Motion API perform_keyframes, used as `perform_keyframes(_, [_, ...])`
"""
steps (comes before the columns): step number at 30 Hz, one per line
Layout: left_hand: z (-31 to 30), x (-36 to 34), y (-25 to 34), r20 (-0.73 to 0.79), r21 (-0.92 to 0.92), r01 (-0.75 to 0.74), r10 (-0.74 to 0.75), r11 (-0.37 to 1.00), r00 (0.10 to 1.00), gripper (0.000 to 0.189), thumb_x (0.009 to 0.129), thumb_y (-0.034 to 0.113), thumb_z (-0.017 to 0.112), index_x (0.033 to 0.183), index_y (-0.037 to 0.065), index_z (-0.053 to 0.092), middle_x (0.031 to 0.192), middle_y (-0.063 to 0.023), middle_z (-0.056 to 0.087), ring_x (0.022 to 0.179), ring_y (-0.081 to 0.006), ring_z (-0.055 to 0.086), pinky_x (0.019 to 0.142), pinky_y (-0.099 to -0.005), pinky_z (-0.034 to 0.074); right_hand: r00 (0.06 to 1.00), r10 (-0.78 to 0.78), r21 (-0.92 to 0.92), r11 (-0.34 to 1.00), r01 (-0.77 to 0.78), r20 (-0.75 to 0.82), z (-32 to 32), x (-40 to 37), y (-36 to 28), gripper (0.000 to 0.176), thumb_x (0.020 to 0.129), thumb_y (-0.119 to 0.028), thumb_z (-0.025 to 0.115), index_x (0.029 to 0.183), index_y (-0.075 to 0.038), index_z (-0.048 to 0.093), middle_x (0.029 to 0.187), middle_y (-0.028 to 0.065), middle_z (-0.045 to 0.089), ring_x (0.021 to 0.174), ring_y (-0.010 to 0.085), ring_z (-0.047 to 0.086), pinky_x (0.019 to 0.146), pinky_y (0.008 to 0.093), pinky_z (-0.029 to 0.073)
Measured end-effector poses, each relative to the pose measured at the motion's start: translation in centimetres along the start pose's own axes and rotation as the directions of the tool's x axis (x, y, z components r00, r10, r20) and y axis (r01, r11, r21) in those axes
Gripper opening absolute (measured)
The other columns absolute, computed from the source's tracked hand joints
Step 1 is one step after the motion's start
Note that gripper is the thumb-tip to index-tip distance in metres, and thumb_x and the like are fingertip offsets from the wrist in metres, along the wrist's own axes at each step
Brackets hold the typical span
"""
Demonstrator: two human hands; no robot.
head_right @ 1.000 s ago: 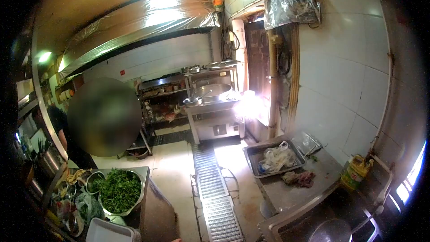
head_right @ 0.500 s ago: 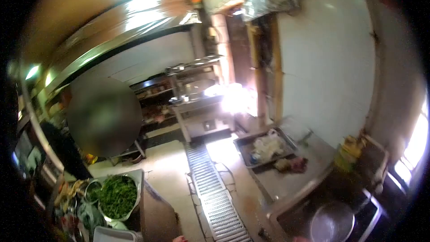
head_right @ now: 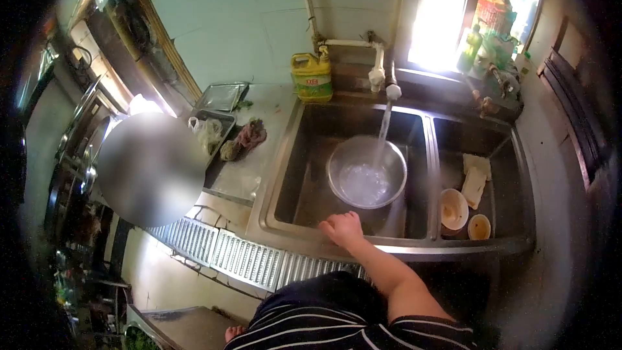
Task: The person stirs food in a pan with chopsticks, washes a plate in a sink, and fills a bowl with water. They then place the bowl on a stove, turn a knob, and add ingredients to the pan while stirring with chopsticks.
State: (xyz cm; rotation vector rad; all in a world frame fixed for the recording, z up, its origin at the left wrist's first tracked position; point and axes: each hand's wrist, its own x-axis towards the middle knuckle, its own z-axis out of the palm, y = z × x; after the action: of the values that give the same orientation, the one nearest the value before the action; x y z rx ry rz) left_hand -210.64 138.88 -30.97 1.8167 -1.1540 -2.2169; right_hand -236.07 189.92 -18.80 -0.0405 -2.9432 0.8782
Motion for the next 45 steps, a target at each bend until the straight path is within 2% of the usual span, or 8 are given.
perform_keyframes(2, [1.6, -1.2, 0.1, -0.235, -0.066, -0.036, 0.019, 0.997, 0.972, 0.019, 0.093, 0.025, 0.046, 0.081, 0.011, 0.045, 0.077, -0.0029, 0.044, 0.079, -0.0215, 0.053, 0.078, -0.0395, 0.049, 1.0, -0.002, 0.022, 1.0, 0.003, -0.022, -0.4, -0.1, -0.1, 0.027, 0.083, -0.038, 0.054, 0.084, -0.015, 0.07, 0.078, 0.0048, 0.067, 0.084, 0.0251, 0.061, 0.09, 0.0413, 0.037])
perform_keyframes(3, [1.3, -0.9, 0.1, -0.169, -0.07, 0.005, -0.017, 0.998, 0.986, 0.015, 0.092, 0.03, 0.045, 0.095, 0.015, 0.043, 0.091, -0.0014, 0.045, 0.087, -0.0213, 0.052, 0.082, -0.0423, 0.045, 1.0, -0.018, -0.003, 1.0, 0.018, -0.021, -0.9, -0.1, -0.4, 0.027, 0.083, -0.038, 0.055, 0.084, -0.015, 0.07, 0.078, 0.0048, 0.067, 0.083, 0.0254, 0.06, 0.089, 0.0398, 0.038])
perform_keyframes(6, [0.2, -0.1, 0.6, 0.034, -0.065, 0.13, -0.128, 0.989, 0.991, 0.05, 0.09, 0.044, 0.043, 0.136, 0.03, 0.034, 0.131, 0.0032, 0.048, 0.112, -0.0209, 0.048, 0.096, -0.0507, 0.034, 0.997, -0.023, 0.026, 0.999, 0.025, -0.074, -0.5, -0.2, -0.1, 0.026, 0.083, -0.037, 0.056, 0.084, -0.015, 0.07, 0.079, 0.0051, 0.066, 0.082, 0.026, 0.06, 0.088, 0.039, 0.039])
perform_keyframes(7, [0.4, -0.7, 0.8, 0.08, 0.009, 0.102, -0.103, 0.995, 0.991, 0.052, 0.089, 0.044, 0.044, 0.137, 0.027, 0.033, 0.137, 0.0038, 0.041, 0.117, -0.0208, 0.045, 0.097, -0.0507, 0.033, 0.997, -0.021, 0.036, 0.999, 0.023, -0.074, -0.6, -0.3, -0.3, 0.026, 0.083, -0.036, 0.056, 0.084, -0.015, 0.07, 0.079, 0.0053, 0.066, 0.083, 0.0262, 0.06, 0.087, 0.0389, 0.039])
perform_keyframes(13, [-0.1, -1.1, 0.2, 0.082, 0.012, 0.13, -0.13, 0.991, 0.988, 0.051, 0.09, 0.042, 0.044, 0.136, 0.022, 0.036, 0.133, 0.0006, 0.046, 0.116, -0.022, 0.046, 0.101, -0.0508, 0.029, 0.999, 0.021, 0.057, 0.998, -0.023, 0.035, -1.2, -0.1, -0.8, 0.031, 0.084, -0.037, 0.052, 0.087, -0.012, 0.071, 0.087, 0.0094, 0.067, 0.09, 0.0299, 0.059, 0.089, 0.0407, 0.037])
perform_keyframes(22, [-2.6, -1.2, -1.3, -0.054, -0.127, 0.186, -0.194, 0.974, 0.979, 0.026, 0.092, 0.037, 0.045, 0.11, 0.019, 0.051, 0.104, 0.0, 0.058, 0.1, -0.0223, 0.052, 0.101, -0.0517, 0.03, 0.999, 0.021, 0.003, 1.0, -0.021, 0.04, -0.6, 0.2, -0.9, 0.03, 0.084, -0.036, 0.052, 0.087, -0.013, 0.07, 0.082, 0.0111, 0.067, 0.086, 0.0314, 0.059, 0.084, 0.0419, 0.04])
perform_keyframes(25, [-3.0, -1.3, -1.7, -0.06, -0.141, 0.204, -0.214, 0.969, 0.975, 0.026, 0.091, 0.037, 0.045, 0.11, 0.02, 0.051, 0.096, 0.0011, 0.058, 0.095, -0.0219, 0.054, 0.1, -0.0518, 0.032, 0.998, 0.019, -0.01, 1.0, -0.019, 0.053, -0.5, 0.3, -1.0, 0.03, 0.085, -0.036, 0.052, 0.087, -0.012, 0.07, 0.082, 0.0118, 0.067, 0.086, 0.0316, 0.059, 0.084, 0.0419, 0.04])
perform_keyframes(45, [-0.5, -0.5, -0.7, -0.056, -0.108, 0.192, -0.198, 0.976, 0.979, 0.026, 0.091, 0.038, 0.046, 0.108, 0.019, 0.051, 0.096, -0.0006, 0.058, 0.092, -0.0229, 0.053, 0.096, -0.05, 0.034, 0.999, 0.011, -0.011, 1.0, -0.01, 0.039, -0.2, 0.7, -0.7, 0.033, 0.086, -0.037, 0.052, 0.083, -0.009, 0.07, 0.077, 0.0167, 0.065, 0.076, 0.036, 0.062, 0.072, 0.0449, 0.048])
